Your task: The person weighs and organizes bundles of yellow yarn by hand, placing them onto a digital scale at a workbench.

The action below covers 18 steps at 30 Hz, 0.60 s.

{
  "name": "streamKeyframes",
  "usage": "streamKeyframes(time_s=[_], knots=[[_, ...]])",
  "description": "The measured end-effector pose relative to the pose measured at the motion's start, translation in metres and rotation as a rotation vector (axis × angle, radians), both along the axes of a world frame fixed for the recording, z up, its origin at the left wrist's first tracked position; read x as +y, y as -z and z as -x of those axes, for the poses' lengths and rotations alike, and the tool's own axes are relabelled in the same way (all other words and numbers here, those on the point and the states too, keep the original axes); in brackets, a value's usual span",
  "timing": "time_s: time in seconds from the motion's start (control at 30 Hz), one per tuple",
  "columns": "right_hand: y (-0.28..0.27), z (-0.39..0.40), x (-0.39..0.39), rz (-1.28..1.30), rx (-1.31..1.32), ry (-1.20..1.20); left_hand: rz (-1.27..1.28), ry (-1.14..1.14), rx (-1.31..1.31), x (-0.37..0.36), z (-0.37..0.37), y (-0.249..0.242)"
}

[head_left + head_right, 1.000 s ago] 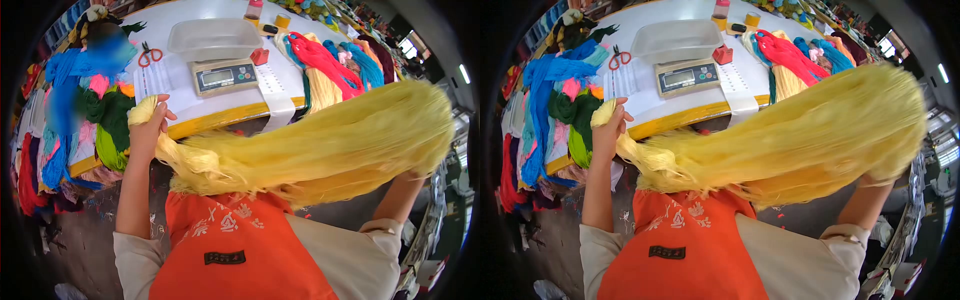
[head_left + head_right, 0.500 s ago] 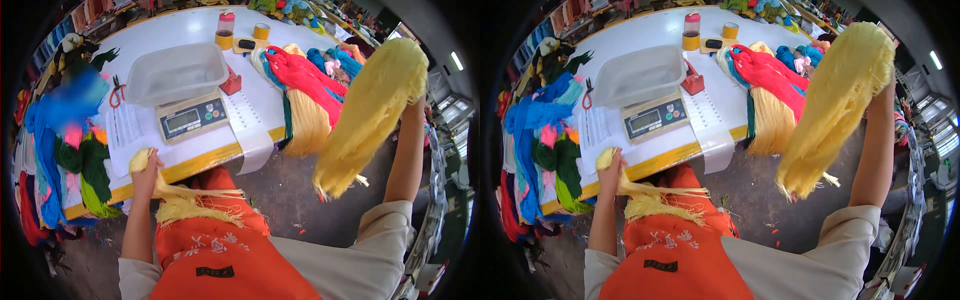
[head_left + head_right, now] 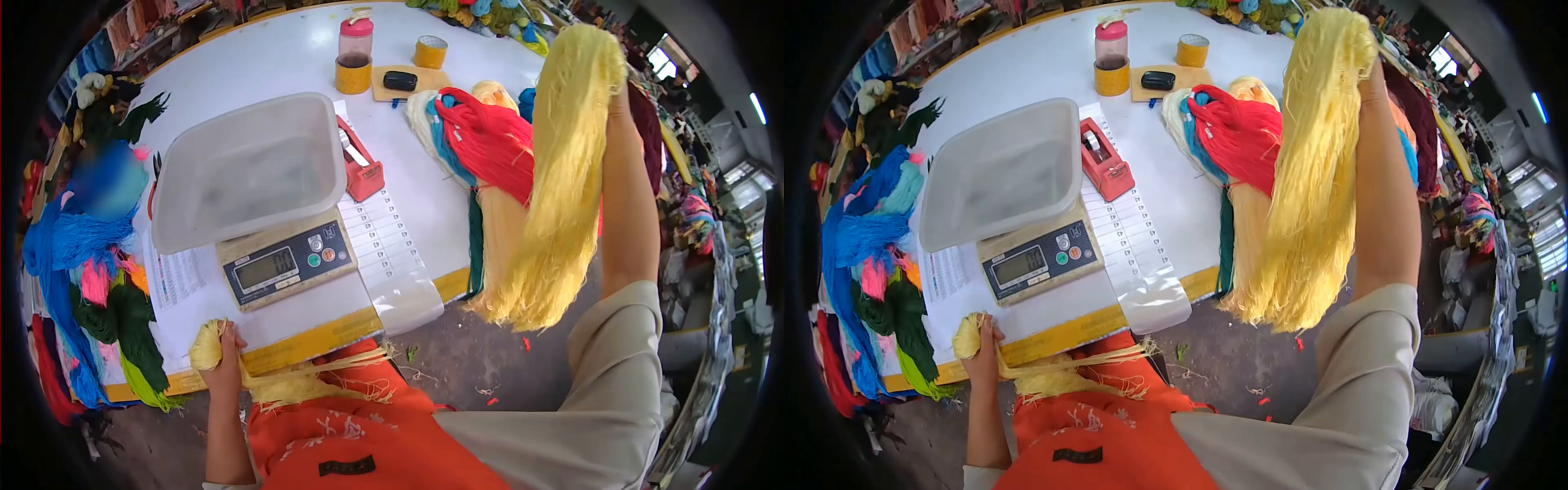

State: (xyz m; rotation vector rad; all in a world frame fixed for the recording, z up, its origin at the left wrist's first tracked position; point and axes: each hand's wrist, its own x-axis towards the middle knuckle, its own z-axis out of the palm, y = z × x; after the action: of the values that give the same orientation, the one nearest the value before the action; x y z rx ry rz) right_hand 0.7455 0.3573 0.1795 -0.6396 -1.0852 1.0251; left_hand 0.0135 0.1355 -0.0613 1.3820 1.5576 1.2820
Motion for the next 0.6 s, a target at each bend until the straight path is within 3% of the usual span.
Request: streamKeyframes(time_s=[0.03, 0.1, 0.13, 0.17, 0.23, 0.3, 0.33, 0.47, 0.6], knots=[[0.015, -0.003, 0.016, 0.096, -0.067, 0.262, 0.005, -0.009, 0.005, 0.002, -0.001, 0.001], [0.073, -0.035, 0.057, 0.168, -0.324, 0.543, 0.041, -0.021, -0.040, -0.002, 0.001, 0.002], [0.116, -0.062, 0.077, 0.138, -0.515, 0.556, 0.063, -0.033, -0.024, -0.006, 0.001, 0.000], [0.151, -0.065, 0.092, 0.315, -0.998, 0.914, 0.067, -0.022, -0.015, -0.006, -0.001, -0.004], [0.219, -0.037, 0.090, 0.526, -1.361, 1.084, 0.066, 0.010, 0.030, -0.004, -0.001, -0.005], [0.208, -0.046, 0.085, 0.730, -1.119, 0.975, 0.056, 0.006, 0.036, -0.002, -0.005, -0.008], [0.212, -0.043, 0.082, 0.560, -1.336, 1.163, 0.038, 0.016, 0.028, -0.003, -0.005, -0.008], [0.199, 0.004, 0.063, 0.413, -1.495, 1.451, 0.015, 0.009, -0.029, -0.002, -0.007, -0.012], [0.182, 0.030, 0.052, 0.470, -1.486, 1.374, -0.019, 0.036, 0.057, -0.002, 0.000, -0.010]])
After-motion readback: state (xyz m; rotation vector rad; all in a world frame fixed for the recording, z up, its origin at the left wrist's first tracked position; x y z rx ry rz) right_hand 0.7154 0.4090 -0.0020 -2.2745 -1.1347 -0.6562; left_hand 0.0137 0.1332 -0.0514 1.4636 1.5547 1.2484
